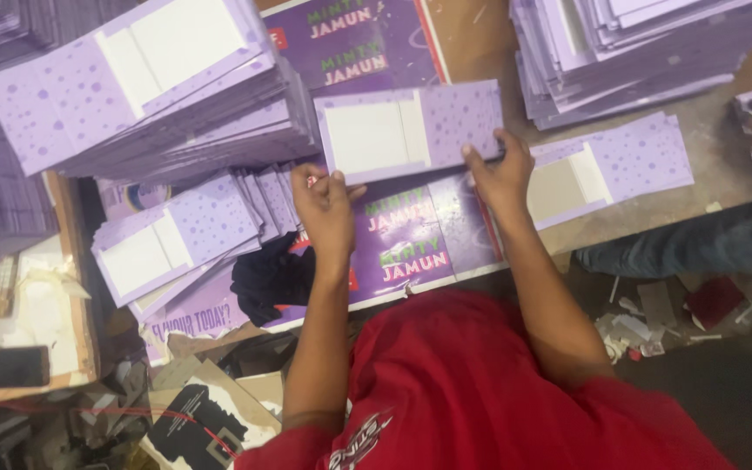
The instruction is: The person repeatedly picks up purple printed paper sheets, folds them around a white insert, and places the finished units into a growing stack on the table. The person uses a black cloth to wipe the surface of each unit before stacking.
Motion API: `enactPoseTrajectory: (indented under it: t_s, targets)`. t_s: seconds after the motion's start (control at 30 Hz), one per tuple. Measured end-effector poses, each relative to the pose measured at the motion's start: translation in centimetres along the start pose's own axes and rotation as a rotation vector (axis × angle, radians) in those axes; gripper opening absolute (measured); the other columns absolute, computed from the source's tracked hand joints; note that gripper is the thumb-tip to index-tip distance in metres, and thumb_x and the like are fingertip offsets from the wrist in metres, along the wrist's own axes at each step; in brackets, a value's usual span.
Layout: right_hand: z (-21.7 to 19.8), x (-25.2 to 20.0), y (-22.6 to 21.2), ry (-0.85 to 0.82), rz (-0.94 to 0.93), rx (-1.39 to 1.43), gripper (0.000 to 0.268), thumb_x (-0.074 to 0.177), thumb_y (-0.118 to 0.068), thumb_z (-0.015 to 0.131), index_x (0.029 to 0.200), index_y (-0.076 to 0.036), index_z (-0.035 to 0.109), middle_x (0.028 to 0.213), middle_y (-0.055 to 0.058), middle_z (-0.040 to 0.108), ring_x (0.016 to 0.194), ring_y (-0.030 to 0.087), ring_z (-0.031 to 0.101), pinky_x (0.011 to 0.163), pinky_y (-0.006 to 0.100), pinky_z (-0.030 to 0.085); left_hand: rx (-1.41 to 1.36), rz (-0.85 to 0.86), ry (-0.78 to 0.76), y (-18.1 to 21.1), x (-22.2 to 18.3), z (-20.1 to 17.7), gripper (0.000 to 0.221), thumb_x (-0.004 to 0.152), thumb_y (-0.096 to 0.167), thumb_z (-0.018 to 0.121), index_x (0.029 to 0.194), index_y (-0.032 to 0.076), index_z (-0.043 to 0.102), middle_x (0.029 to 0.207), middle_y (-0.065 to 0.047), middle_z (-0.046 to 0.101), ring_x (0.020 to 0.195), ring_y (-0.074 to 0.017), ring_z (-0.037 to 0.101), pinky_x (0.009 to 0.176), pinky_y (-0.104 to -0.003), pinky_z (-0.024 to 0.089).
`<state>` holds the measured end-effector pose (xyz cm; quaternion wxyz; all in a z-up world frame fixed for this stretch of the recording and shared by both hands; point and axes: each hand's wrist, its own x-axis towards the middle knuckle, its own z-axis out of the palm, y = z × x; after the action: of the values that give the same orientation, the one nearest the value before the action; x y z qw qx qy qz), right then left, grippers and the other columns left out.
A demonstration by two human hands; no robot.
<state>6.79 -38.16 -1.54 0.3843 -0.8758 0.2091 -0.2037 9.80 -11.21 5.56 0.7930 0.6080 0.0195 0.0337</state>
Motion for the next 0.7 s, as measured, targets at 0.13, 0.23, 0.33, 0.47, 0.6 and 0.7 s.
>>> enactPoseTrajectory:
  t_s: [0.13,0.23,0.33,0.47,0.6,0.7]
  targets:
    - [0.3,-2.2,0.0,-0.01,-0.049,-0.033,0.071,0.086,-0.028,0.092,0.139,0.005,0.059,0.137,0.029,0.055,0.125,0.045,0.051,0.106,0.053,0.042,-0.18,-0.159,0.03,-2.4,-2.1,-4.0,0.031,0.107,0.0,0.058,0.136,0.003,0.047,0.11,-0.016,0.069,0.1,-0.019,0.067,0.086,-0.034,0.059]
    - [0.3,-1.8,-1.5,0.053,-0.081,0.22,0.079,0.085,-0.025,0.092,0.142,0.009,0.048,0.138,0.028,0.052,0.13,0.038,0.053,0.111,0.048,0.044,-0.486,-0.161,-0.017,-4.2,-1.8,-4.7,0.033,0.106,0.001,0.056,0.138,0.002,0.049,0.117,-0.016,0.069,0.106,-0.0238,0.071,0.089,-0.042,0.06]
    - [-0.1,-2.2,-2.1,-0.093,0.145,0.668,0.08,0.083,-0.023,0.087,0.145,0.003,0.043,0.133,0.023,0.059,0.125,0.031,0.06,0.108,0.04,0.05,-0.757,-0.283,-0.126,-6.0,-2.9,-5.5,0.034,0.109,0.009,0.057,0.139,-0.002,0.046,0.127,-0.017,0.067,0.116,-0.0309,0.067,0.099,-0.057,0.054]
    - [-0.8,-0.8,-1.7,-0.217,0.093,0.655,0.081,0.09,-0.025,0.086,0.152,0.0,0.04,0.142,0.019,0.054,0.134,0.03,0.054,0.113,0.04,0.046,-0.937,-0.307,-0.319,-8.0,-1.8,-4.3,0.07,0.101,0.036,0.064,0.152,-0.001,0.035,0.149,-0.023,0.052,0.141,-0.0391,0.05,0.117,-0.066,0.039]
    - [-1.0,-0.1,-0.4,-0.278,-0.23,0.318,0.104,0.07,-0.028,0.094,0.151,0.003,0.037,0.146,0.027,0.046,0.135,0.04,0.044,0.112,0.047,0.038,-0.909,-0.304,-0.448,-9.9,1.1,-0.8,0.095,0.095,0.051,0.067,0.163,0.001,0.024,0.162,-0.025,0.037,0.153,-0.0422,0.034,0.125,-0.064,0.031]
    - [-0.2,-0.6,-0.2,-0.172,-0.253,0.028,0.112,0.062,-0.037,0.101,0.147,0.003,0.04,0.143,0.031,0.045,0.133,0.045,0.043,0.11,0.05,0.037,-0.509,-0.306,-0.371,-9.6,2.7,1.6,0.079,0.095,0.039,0.058,0.157,0.0,0.026,0.152,-0.026,0.041,0.143,-0.0444,0.042,0.116,-0.064,0.039]
